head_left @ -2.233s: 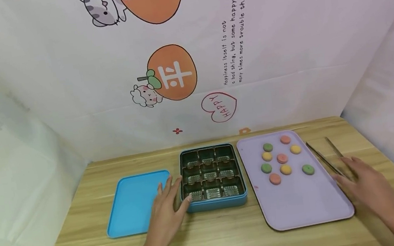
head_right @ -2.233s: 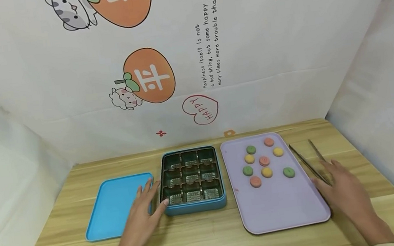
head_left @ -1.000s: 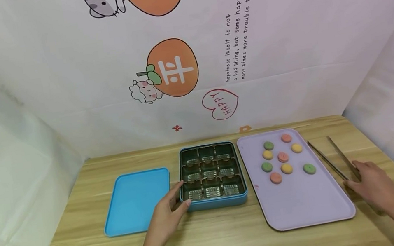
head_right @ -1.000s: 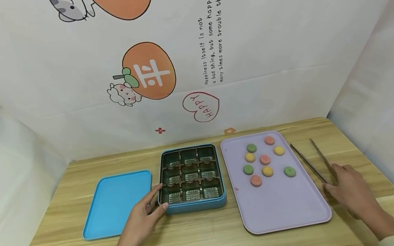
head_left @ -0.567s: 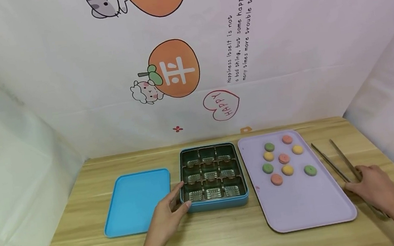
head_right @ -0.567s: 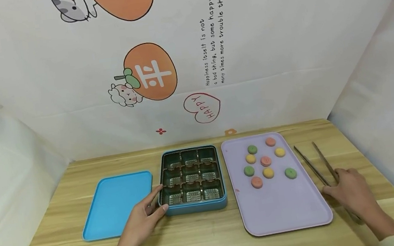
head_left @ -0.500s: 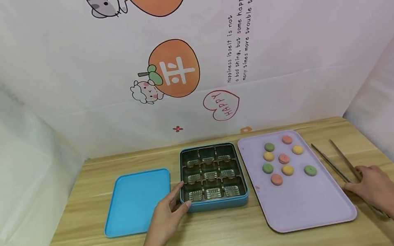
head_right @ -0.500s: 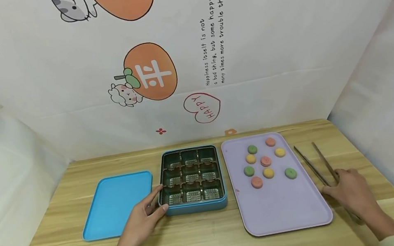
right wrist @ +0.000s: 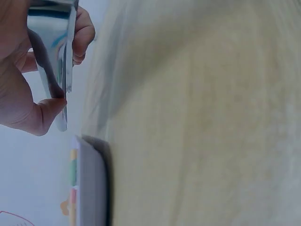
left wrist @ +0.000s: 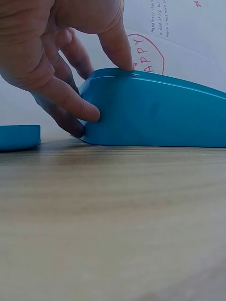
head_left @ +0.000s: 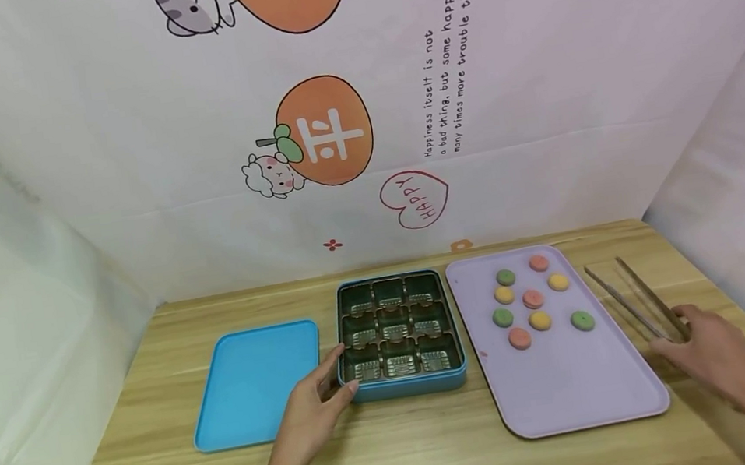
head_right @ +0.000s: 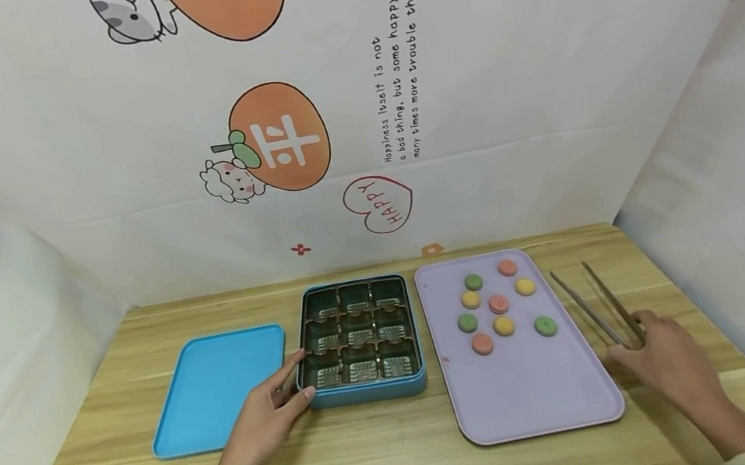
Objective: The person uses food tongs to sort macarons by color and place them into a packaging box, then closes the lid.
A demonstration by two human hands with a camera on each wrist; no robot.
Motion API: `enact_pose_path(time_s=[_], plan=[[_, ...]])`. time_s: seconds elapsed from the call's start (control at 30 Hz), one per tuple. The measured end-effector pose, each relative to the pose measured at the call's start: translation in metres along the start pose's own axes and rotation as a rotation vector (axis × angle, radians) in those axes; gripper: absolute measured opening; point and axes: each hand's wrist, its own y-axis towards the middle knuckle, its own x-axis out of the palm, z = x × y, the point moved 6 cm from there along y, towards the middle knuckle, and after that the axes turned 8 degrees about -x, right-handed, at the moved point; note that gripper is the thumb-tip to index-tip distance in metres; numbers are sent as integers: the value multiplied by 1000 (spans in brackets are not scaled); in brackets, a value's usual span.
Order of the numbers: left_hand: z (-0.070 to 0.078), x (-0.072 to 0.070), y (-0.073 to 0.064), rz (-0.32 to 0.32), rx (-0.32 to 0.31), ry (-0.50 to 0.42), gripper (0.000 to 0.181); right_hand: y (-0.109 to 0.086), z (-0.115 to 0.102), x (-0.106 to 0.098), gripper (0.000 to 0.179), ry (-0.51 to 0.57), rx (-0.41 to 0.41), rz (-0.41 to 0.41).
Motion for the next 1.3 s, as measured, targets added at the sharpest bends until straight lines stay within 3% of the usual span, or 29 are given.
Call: enact_pose_path(time_s=[0.33, 0.63, 1.17, 1.3], plan=[[-1, -2, 2, 3, -9, 7, 64, 0, -27, -12, 58, -43, -121, 88], [0, -2, 3, -18, -21, -7, 66, 0, -51, -12, 57, -34, -195, 107], [-1, -1, 3, -3, -31, 7, 66, 8, -59, 0, 42, -75, -228, 32], [-1, -2, 3, 2, -28, 9, 66, 13, -60, 2, 27, -82, -229, 12]])
